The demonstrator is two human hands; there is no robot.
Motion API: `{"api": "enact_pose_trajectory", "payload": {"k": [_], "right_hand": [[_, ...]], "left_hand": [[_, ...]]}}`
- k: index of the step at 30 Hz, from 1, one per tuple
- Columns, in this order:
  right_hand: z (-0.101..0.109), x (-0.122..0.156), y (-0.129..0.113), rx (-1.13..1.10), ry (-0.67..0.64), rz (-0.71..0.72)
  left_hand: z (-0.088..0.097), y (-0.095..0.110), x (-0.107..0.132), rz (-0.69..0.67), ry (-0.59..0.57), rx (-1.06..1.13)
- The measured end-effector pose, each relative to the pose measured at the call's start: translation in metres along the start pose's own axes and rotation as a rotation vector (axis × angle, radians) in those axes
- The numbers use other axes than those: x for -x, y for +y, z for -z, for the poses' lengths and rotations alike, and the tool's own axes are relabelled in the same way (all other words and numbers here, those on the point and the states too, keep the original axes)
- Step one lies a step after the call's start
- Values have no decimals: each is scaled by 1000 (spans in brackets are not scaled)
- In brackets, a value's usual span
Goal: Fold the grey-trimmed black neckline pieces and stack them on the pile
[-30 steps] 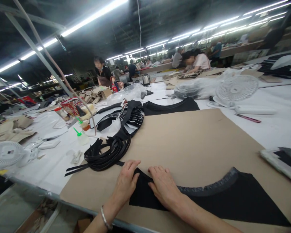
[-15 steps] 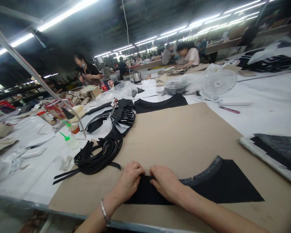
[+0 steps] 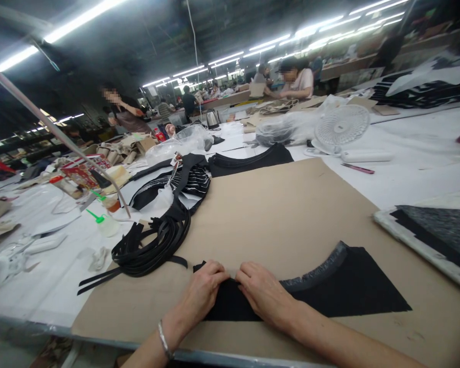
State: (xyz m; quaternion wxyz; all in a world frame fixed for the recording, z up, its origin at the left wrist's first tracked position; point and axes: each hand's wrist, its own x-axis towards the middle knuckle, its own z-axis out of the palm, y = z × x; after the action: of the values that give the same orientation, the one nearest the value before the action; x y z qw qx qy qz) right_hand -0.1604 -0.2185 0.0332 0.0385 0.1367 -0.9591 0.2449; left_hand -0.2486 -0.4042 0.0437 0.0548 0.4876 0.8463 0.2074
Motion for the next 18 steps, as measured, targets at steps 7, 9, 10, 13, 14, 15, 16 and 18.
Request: {"api": "enact_pose_trajectory", "payload": {"k": [7,9,10,13,14,15,16,18], "right_hand": [[1,3,3,25,-15,45],[3,4,4,7,-14,41],[4,5,5,-3,-15,36],[7,8,7,-31,-28,16],[9,9,8,-38,-34,12],[10,10,8,-44,-42,10],[11,11,9,-51,-49,7],[13,14,10,-67,-57,0]], "left_hand": [[-7,4,15,-24,33,-46],[-8,7,18,-30,51,-74],[-9,8,19,-32,61,-91],[-12,13,23,-26,86,-143],[-13,15,24,-24,92,-159],[-14,16,25,-19,98,-175],[-16,17,26,-14,106,-189],[-19,19,28,-10,131,-212]]}}
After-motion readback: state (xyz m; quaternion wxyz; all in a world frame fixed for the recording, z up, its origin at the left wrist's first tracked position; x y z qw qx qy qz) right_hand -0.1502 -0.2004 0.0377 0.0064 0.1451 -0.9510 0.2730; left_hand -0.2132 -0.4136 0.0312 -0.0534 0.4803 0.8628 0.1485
